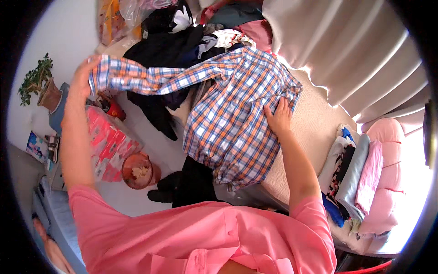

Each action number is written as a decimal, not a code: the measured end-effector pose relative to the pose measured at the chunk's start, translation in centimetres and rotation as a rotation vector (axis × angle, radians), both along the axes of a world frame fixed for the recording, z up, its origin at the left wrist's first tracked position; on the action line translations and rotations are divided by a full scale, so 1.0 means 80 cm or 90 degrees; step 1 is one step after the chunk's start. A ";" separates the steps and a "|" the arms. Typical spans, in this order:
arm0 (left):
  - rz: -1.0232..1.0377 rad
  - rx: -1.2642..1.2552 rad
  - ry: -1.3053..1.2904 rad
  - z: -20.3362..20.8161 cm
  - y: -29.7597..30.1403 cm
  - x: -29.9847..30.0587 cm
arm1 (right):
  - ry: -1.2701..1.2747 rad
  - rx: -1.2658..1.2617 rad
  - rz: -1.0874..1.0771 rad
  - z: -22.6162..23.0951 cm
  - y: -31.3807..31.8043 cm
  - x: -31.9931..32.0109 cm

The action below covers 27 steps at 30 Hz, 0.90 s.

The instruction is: The person smooths out a plaid shirt on a surface, buttons several buttons down the front, and then folds the sleeves and the body of the shirt.

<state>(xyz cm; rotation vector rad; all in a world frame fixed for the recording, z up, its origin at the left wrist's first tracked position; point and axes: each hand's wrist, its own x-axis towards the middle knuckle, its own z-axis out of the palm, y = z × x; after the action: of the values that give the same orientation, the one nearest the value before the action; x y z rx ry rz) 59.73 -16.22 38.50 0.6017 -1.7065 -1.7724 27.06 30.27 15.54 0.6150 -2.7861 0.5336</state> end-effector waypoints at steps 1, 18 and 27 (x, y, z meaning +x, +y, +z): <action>-0.008 0.005 0.000 0.020 -0.006 -0.012 | -0.005 0.010 -0.004 0.005 -0.002 0.004; 0.042 -0.079 -0.098 -0.027 -0.089 0.057 | 0.165 -0.128 0.339 0.075 -0.170 -0.007; 0.143 0.131 0.024 -0.124 -0.142 0.059 | 0.089 0.046 0.173 0.067 -0.233 -0.094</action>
<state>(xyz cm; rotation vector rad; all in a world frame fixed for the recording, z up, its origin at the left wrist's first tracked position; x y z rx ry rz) 64.45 -27.57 28.57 0.8096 -1.3817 -1.7959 19.53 11.62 20.87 1.0164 -2.6146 0.4224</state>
